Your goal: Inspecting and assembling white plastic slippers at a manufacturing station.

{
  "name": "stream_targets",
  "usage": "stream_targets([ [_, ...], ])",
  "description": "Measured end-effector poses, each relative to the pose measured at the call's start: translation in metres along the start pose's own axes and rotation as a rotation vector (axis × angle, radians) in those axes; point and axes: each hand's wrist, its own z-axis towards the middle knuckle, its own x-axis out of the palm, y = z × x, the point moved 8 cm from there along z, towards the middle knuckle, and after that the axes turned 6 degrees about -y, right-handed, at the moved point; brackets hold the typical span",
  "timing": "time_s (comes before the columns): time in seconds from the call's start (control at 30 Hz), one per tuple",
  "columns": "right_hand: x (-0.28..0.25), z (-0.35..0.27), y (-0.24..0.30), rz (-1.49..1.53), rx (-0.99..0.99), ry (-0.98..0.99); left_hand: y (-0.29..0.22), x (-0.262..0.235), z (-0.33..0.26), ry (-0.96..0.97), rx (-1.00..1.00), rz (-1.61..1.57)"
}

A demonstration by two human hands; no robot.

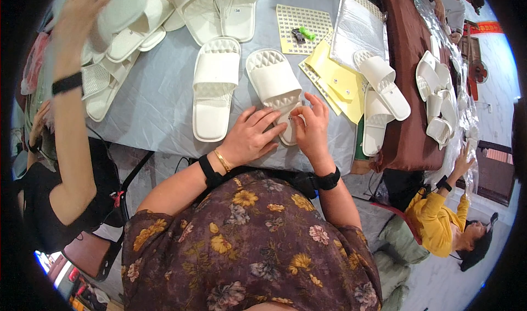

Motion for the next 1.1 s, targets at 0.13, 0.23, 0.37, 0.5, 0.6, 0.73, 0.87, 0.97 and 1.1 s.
stream_targets([
  [0.13,-0.003,0.006,0.010,-0.048,-0.083,0.027,0.000,-0.002,0.001,-0.009,-0.001,-0.015],
  [0.23,-0.003,0.010,0.019,-0.146,-0.141,0.063,0.000,-0.001,0.001,-0.010,-0.002,-0.017],
  [0.37,-0.001,0.015,0.022,-0.203,-0.159,0.109,0.000,-0.002,0.001,0.009,-0.009,-0.014],
  [0.5,0.002,0.018,0.018,-0.157,-0.119,0.191,0.000,-0.003,0.001,-0.009,-0.009,-0.015],
  [0.6,0.002,0.017,0.015,-0.113,-0.098,0.171,0.001,-0.001,0.000,-0.002,-0.010,-0.021],
  [0.73,0.001,0.013,0.017,-0.110,-0.109,0.127,0.001,-0.001,0.000,-0.003,-0.012,-0.012],
  [0.87,0.003,0.011,0.014,-0.114,-0.135,0.120,0.001,0.001,0.000,0.006,-0.009,0.008],
  [0.97,0.005,0.010,0.014,-0.129,-0.129,0.159,0.000,0.002,-0.001,-0.009,-0.003,0.001],
  [1.1,0.003,0.008,0.013,-0.061,-0.088,0.121,0.000,0.002,-0.001,-0.002,-0.001,-0.001],
])
